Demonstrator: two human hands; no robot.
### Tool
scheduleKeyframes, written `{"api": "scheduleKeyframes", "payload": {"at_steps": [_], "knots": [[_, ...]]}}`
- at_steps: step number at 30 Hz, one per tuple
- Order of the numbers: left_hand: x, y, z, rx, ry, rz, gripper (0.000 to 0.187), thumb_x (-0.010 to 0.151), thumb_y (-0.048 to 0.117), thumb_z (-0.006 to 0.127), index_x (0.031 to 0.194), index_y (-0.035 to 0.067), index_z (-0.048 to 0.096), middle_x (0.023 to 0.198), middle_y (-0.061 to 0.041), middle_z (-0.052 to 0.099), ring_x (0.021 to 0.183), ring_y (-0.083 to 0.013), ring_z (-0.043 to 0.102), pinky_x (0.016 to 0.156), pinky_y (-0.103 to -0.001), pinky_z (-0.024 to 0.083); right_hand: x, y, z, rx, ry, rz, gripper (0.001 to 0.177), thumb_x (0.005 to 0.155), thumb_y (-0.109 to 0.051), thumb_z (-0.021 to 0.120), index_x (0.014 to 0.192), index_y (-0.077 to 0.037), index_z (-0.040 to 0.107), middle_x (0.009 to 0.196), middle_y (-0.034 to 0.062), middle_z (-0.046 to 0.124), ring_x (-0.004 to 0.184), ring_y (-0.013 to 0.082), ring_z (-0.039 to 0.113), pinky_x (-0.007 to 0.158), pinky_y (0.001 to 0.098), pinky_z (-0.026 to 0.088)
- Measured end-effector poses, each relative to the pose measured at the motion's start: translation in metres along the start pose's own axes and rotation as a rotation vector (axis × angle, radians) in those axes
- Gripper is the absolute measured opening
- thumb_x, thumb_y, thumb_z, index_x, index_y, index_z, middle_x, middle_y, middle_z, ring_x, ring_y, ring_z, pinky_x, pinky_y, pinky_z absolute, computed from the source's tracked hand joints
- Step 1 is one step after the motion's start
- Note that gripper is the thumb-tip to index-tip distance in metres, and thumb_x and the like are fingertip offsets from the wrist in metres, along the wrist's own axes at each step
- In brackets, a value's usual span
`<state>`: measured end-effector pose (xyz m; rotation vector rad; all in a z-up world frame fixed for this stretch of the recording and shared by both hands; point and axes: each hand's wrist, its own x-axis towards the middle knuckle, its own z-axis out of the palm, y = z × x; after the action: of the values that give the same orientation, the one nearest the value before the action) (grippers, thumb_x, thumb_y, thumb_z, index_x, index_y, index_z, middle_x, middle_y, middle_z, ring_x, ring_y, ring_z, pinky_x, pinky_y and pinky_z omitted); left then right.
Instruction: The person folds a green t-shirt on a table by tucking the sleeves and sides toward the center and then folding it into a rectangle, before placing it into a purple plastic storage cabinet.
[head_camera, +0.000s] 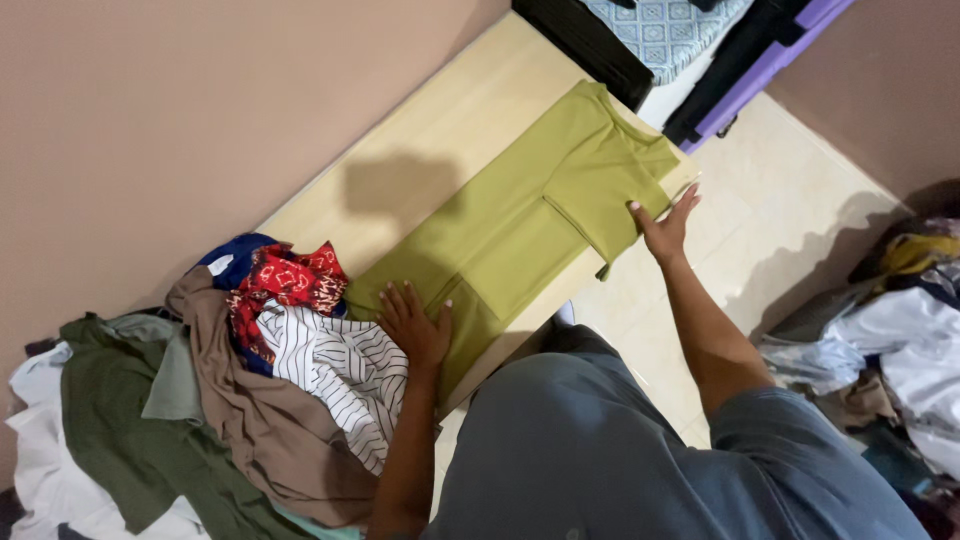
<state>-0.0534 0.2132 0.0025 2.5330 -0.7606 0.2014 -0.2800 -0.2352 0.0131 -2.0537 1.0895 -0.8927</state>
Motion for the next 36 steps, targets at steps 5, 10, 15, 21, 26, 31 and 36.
{"api": "scheduleKeyframes", "payload": {"at_steps": [5, 10, 15, 21, 26, 31, 36], "knots": [[0.001, -0.002, 0.001, 0.004, 0.004, 0.008, 0.09, 0.092, 0.062, 0.06, 0.158, 0.004, 0.039, 0.167, -0.026, 0.025, 0.156, -0.0467, 0.018, 0.121, -0.068, 0.013, -0.036, 0.004, -0.012, 0.398, -0.192, 0.551, 0.084, 0.096, -0.05, 0.077, 0.139, 0.012, 0.039, 0.126, 0.0286, 0.052, 0.109, 0.0336, 0.046, 0.094, 0.0415, 0.04], [0.001, -0.004, 0.002, -0.009, -0.025, 0.003, 0.091, 0.093, 0.062, 0.06, 0.158, 0.003, 0.038, 0.168, -0.027, 0.024, 0.155, -0.0469, 0.018, 0.12, -0.067, 0.013, -0.071, 0.011, -0.048, 0.197, -0.417, 0.703, 0.054, 0.095, -0.041, 0.078, 0.109, 0.012, 0.075, 0.095, 0.018, 0.073, 0.079, 0.0215, 0.063, 0.074, 0.0354, 0.051], [0.003, -0.002, -0.005, -0.055, 0.015, -0.011, 0.085, 0.09, 0.059, 0.062, 0.153, 0.004, 0.044, 0.164, -0.027, 0.031, 0.153, -0.0454, 0.024, 0.121, -0.066, 0.014, -0.085, 0.007, -0.083, 0.389, -0.368, 0.51, 0.026, 0.092, -0.015, 0.071, 0.108, 0.006, 0.076, 0.096, 0.0104, 0.076, 0.083, 0.0184, 0.064, 0.079, 0.0311, 0.052], [0.012, 0.041, -0.042, -0.323, 0.09, 0.143, 0.069, 0.096, 0.046, 0.064, 0.147, 0.001, 0.052, 0.16, -0.023, 0.043, 0.151, -0.0397, 0.035, 0.125, -0.059, 0.021, -0.06, -0.054, -0.098, 0.652, 0.018, 0.202, 0.025, 0.092, -0.001, 0.068, 0.117, -0.001, 0.066, 0.104, 0.0029, 0.073, 0.093, 0.0117, 0.069, 0.084, 0.0267, 0.055], [0.038, 0.135, -0.015, -1.1, -0.245, 0.024, 0.07, 0.098, 0.04, 0.071, 0.15, -0.001, 0.048, 0.153, -0.022, 0.054, 0.145, -0.0326, 0.052, 0.122, -0.043, 0.039, -0.033, -0.138, -0.035, 0.449, -0.117, -0.032, 0.007, 0.102, -0.007, 0.07, 0.103, -0.003, 0.065, 0.085, 0.0031, 0.067, 0.069, 0.0058, 0.063, 0.059, 0.0232, 0.052], [0.088, 0.169, 0.036, -1.554, -0.537, -0.538, 0.071, 0.091, 0.033, 0.073, 0.147, -0.002, 0.048, 0.141, -0.019, 0.059, 0.126, -0.0283, 0.058, 0.099, -0.042, 0.047, -0.043, -0.21, 0.024, 0.183, -0.585, -0.437, 0.017, 0.092, -0.012, 0.077, 0.108, -0.006, 0.075, 0.103, 0.0109, 0.078, 0.087, 0.0214, 0.075, 0.077, 0.0335, 0.059], [0.11, 0.125, 0.096, -1.201, -0.395, -0.758, 0.058, 0.089, 0.019, 0.079, 0.136, -0.005, 0.055, 0.123, -0.018, 0.069, 0.108, -0.0277, 0.066, 0.09, -0.038, 0.053, -0.01, -0.185, 0.033, 0.171, -0.72, -0.398, 0.025, 0.089, -0.019, 0.078, 0.113, -0.012, 0.075, 0.121, 0.0083, 0.075, 0.092, 0.0223, 0.076, 0.081, 0.0352, 0.06]]}}
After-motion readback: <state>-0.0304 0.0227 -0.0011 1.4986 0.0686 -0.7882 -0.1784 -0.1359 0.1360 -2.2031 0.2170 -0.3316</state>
